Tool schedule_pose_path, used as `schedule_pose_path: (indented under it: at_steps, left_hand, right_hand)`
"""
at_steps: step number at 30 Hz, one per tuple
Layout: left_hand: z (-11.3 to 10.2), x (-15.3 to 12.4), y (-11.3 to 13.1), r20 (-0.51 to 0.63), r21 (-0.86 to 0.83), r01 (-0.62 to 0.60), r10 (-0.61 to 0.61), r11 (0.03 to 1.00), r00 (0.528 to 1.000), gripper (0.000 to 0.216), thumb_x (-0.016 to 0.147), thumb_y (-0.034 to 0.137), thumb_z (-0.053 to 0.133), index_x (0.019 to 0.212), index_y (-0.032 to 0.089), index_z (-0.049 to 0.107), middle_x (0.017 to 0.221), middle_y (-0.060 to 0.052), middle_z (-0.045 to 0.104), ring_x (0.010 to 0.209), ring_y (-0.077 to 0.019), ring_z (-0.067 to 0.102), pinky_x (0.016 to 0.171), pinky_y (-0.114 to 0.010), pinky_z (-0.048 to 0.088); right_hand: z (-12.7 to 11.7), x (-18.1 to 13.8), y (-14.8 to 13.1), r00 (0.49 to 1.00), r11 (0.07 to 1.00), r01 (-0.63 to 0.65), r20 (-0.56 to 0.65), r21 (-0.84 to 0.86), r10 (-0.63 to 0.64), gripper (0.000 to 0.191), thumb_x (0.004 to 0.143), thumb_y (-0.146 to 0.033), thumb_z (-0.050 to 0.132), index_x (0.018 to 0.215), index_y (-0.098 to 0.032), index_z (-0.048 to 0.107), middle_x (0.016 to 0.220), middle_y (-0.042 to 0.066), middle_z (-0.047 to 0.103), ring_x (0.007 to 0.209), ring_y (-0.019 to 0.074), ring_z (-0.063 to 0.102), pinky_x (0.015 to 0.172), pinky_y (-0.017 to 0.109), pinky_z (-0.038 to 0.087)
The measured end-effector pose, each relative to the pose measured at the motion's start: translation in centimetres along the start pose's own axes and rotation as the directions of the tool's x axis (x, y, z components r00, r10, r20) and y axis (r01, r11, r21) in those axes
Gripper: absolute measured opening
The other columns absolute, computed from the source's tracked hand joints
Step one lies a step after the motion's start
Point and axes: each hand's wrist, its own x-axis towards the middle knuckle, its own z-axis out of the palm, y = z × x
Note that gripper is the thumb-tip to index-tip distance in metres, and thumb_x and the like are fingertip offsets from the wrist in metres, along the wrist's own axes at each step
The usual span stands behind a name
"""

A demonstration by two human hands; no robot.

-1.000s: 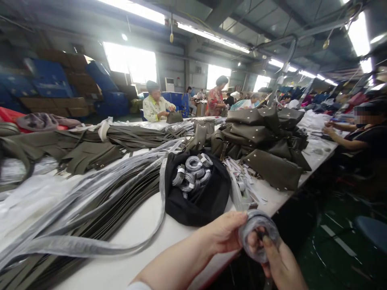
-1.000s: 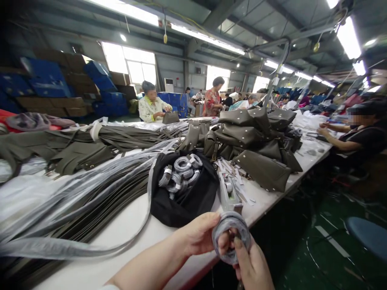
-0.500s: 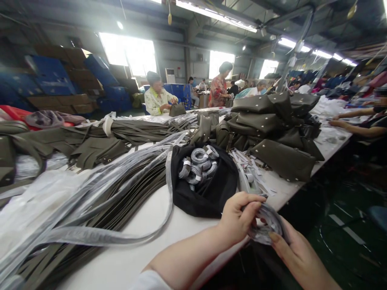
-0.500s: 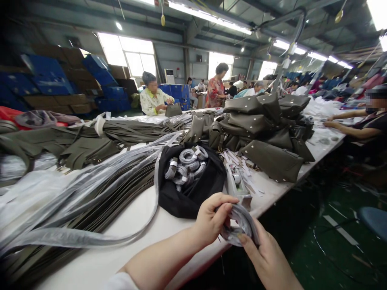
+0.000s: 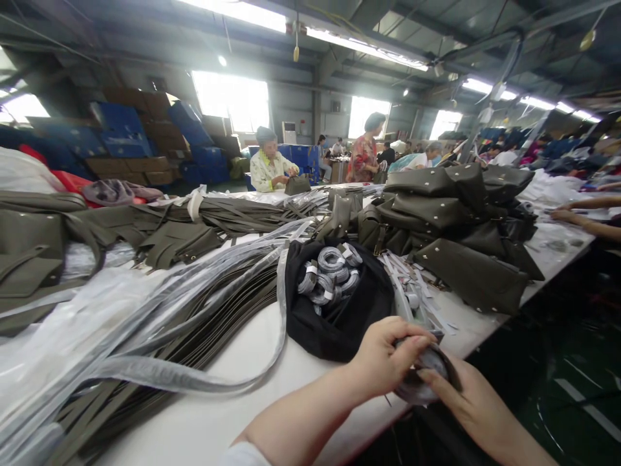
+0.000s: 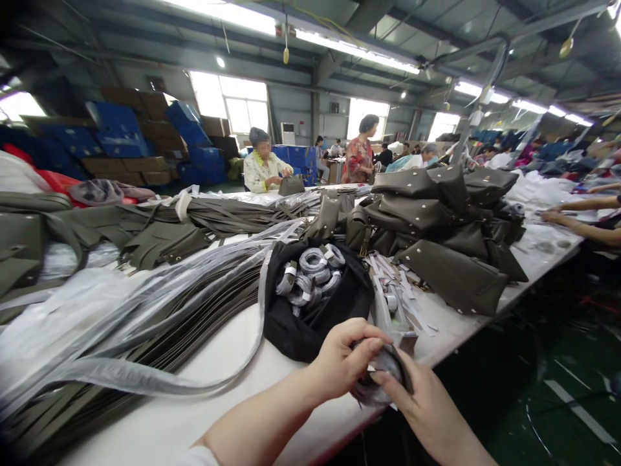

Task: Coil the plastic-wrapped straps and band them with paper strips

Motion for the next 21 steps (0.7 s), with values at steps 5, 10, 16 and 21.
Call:
schedule_pose_path:
  at_steps: [5, 10, 16, 21]
  left_hand:
    - [-1.5, 0.9, -0.7, -0.007, 0.033, 0.001, -0.001, 0.999, 1.0, 0.026, 0.092, 0.034, 0.058, 0.099, 0.016, 0.075, 0.092, -0.007, 0.074, 0.085, -0.0169, 0.067, 0.083, -0.027, 0.052]
    - [-4.7, 2.1, -1.5, -0.379, 0.026, 0.06, -0.046, 0.998, 0.924, 0.031, 0.095, 0.04, 0.054, 0.102, 0.018, 0.074, 0.092, -0.006, 0.074, 0.095, -0.02, 0.068, 0.087, -0.032, 0.054]
    - [-5.8, 2.0, -1.1, -0.381, 0.087, 0.013, 0.021, 0.996, 0.924, 0.033, 0.095, 0.044, 0.054, 0.103, 0.019, 0.075, 0.088, -0.006, 0.074, 0.091, -0.0194, 0.069, 0.085, -0.031, 0.055]
    - [-5.5, 1.9, -0.7, -0.35, 0.111, 0.002, 0.037, 0.994, 0.936, 0.033, 0.096, 0.044, 0.054, 0.103, 0.019, 0.074, 0.089, -0.006, 0.074, 0.087, -0.0186, 0.069, 0.083, -0.03, 0.055]
  right_hand:
    - [1.0, 1.4, 2.7, 1.0, 1.0, -0.011, 0.002, -0.005, 0.011, 0.051, 0.098, -0.055, 0.039, 0.122, -0.015, 0.059, 0.08, 0.006, 0.07, 0.076, 0.023, 0.068, 0.074, 0.034, 0.056]
    - [3.5, 2.1, 7.2, 0.996, 0.941, -0.029, -0.089, -0.336, -0.001, 0.037, 0.096, -0.043, 0.043, 0.11, -0.018, 0.067, 0.095, 0.008, 0.072, 0.079, 0.0211, 0.069, 0.073, 0.032, 0.054]
    - [8.6, 1.0, 10.4, 0.996, 0.807, 0.021, -0.054, -0.59, -0.065, 0.02, 0.091, -0.031, 0.055, 0.091, -0.02, 0.071, 0.088, 0.009, 0.069, 0.087, 0.0282, 0.066, 0.075, 0.037, 0.05]
    - [8.8, 0.3, 11.3, 0.986, 0.703, 0.049, -0.078, -0.71, -0.148, 0.029, 0.101, -0.031, 0.044, 0.098, -0.02, 0.07, 0.091, 0.008, 0.07, 0.087, 0.0237, 0.066, 0.077, 0.035, 0.048]
